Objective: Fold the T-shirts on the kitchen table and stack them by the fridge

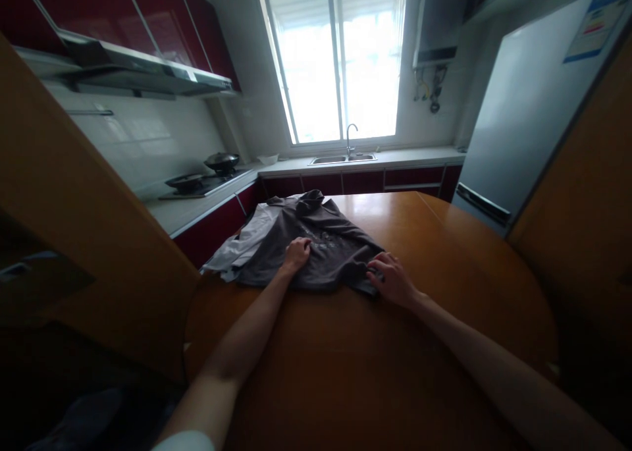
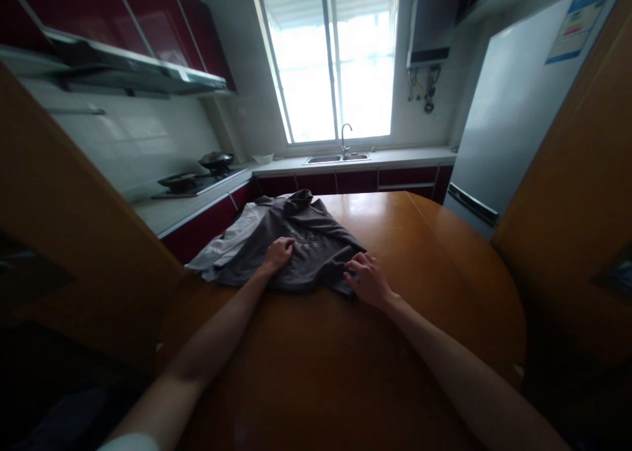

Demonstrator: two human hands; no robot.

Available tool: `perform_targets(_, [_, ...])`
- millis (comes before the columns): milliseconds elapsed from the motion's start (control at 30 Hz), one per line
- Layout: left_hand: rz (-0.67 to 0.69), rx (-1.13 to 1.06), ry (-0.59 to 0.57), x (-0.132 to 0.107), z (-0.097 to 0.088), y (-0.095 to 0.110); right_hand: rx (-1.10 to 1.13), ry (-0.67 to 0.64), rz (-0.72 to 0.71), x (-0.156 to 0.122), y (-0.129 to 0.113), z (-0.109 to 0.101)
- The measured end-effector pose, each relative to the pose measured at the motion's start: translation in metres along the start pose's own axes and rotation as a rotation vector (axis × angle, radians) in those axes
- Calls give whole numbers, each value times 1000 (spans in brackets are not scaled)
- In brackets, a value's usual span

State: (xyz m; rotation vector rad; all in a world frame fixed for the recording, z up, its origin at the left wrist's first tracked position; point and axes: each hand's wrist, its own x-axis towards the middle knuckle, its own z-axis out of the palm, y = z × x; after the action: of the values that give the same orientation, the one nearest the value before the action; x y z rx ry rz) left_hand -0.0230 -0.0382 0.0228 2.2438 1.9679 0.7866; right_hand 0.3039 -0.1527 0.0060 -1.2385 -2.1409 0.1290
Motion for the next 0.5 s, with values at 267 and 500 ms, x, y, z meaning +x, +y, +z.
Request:
perform_targets(267, [9, 46, -33, -1, 15, -19, -142, -334, -117, -5, -12, -10])
perform_targets(500, [25, 57, -35, 12, -2, -24, -289, -322, 499, -2, 85, -63])
